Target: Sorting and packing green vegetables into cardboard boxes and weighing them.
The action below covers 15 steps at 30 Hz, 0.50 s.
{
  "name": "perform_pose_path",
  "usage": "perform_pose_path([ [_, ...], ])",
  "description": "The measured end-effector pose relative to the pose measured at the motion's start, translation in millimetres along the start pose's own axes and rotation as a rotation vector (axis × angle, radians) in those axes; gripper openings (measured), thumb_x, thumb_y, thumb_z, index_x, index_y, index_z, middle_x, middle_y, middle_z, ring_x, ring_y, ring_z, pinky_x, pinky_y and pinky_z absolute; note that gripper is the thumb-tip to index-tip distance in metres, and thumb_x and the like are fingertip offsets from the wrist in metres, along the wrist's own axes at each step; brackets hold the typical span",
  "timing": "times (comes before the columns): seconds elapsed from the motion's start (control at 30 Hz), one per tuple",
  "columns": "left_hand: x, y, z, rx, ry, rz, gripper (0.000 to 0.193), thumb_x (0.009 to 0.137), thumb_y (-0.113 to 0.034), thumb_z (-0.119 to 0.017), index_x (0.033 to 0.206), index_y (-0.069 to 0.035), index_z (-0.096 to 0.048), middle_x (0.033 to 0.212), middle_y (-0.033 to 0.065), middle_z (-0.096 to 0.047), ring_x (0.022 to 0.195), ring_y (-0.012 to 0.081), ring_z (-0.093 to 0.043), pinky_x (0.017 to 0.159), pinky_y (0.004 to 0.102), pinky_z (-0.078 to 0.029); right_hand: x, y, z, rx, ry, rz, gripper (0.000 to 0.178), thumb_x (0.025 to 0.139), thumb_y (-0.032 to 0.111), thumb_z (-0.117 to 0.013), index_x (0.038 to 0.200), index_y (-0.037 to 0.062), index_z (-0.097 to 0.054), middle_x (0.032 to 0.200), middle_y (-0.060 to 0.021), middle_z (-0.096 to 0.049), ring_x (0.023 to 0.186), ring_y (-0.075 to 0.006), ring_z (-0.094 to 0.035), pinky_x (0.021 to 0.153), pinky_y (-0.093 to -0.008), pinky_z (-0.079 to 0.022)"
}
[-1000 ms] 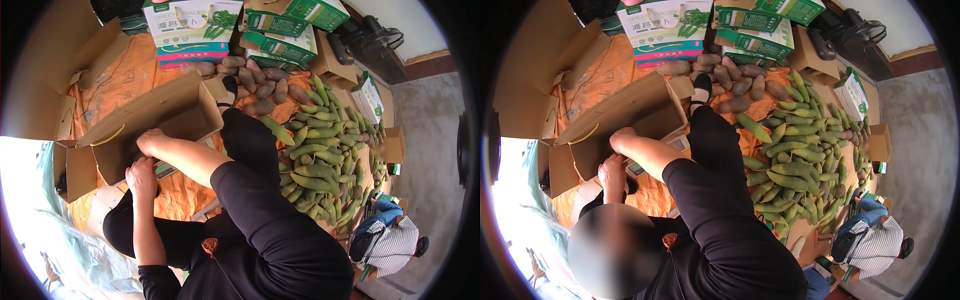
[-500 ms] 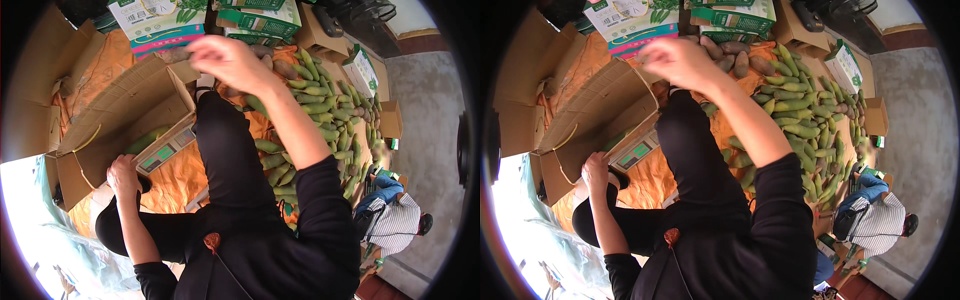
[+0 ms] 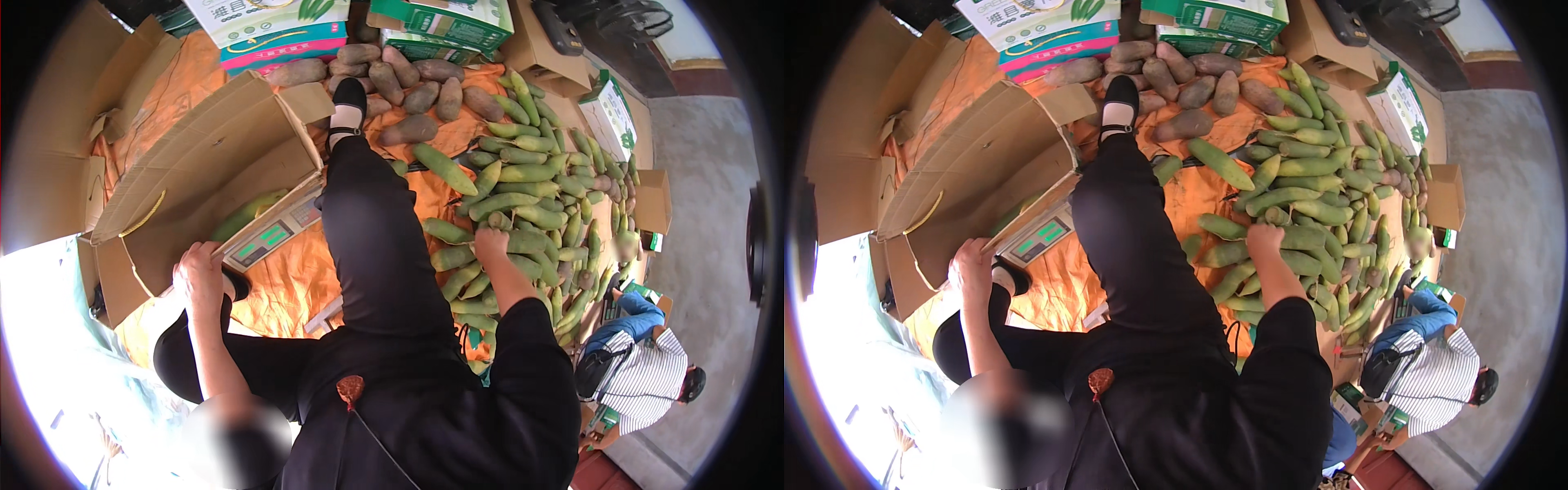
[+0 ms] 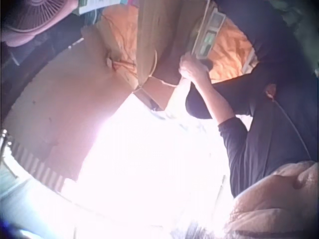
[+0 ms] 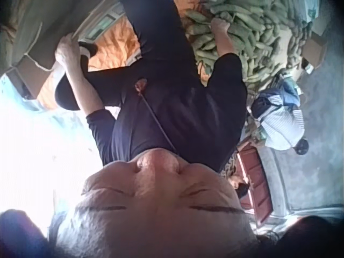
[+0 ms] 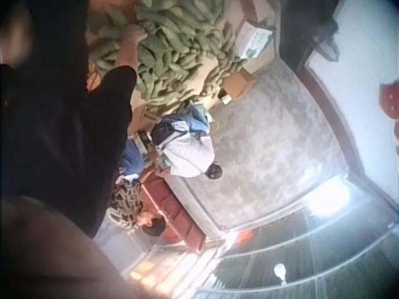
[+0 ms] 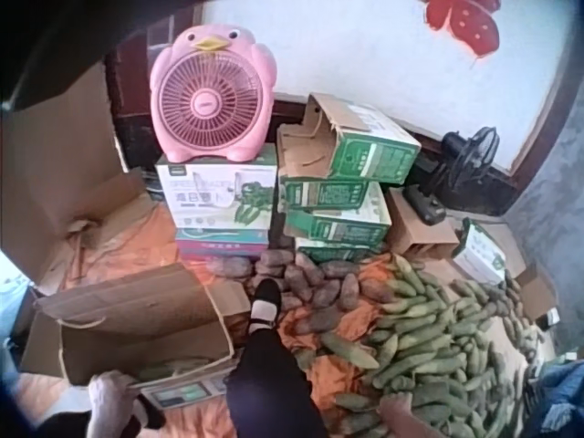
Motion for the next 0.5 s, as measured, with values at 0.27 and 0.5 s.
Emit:
perform_pose_path([
  [0.27, 1.7, -4.7, -4.7, 0.055, 0.039, 0.055, 0.012, 0.076, -0.012, -0.067, 0.088, -0.012, -0.071, 0.081, 0.0060, -0.062, 0.086, 0.0249, -0.062, 0.076, 0.0385, -0.045, -21.6, -7.1, -55.2, -0.128, -0.170, -0.044, 0.022, 0.091, 0.017, -0.049, 0.108, 0.0164, -0.064, 0.112, -0.0009, -0.057, 0.108, -0.0205, -0.053, 0.088, -0.0437, -0.039],
  [0.5, -1.5, -6.8, -0.4, 0.046, -0.007, 0.021, 0.015, 0.075, -0.006, -0.063, 0.086, -0.012, -0.072, 0.079, 0.0057, -0.063, 0.083, 0.0248, -0.062, 0.074, 0.0388, -0.045, -32.1, -2.0, -60.5, 0.038, -0.242, -0.027, 0.032, 0.083, 0.010, -0.062, 0.114, 0.0118, -0.056, 0.113, -0.0057, -0.056, 0.110, -0.0244, -0.051, 0.089, -0.0430, -0.039],
])
Point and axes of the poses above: each hand's wrist, its own x-axis towards the middle knuckle, its own z-axis out of the back of the hand, y = z × x, the point moved 5 cm from there along x, towards the middle knuckle
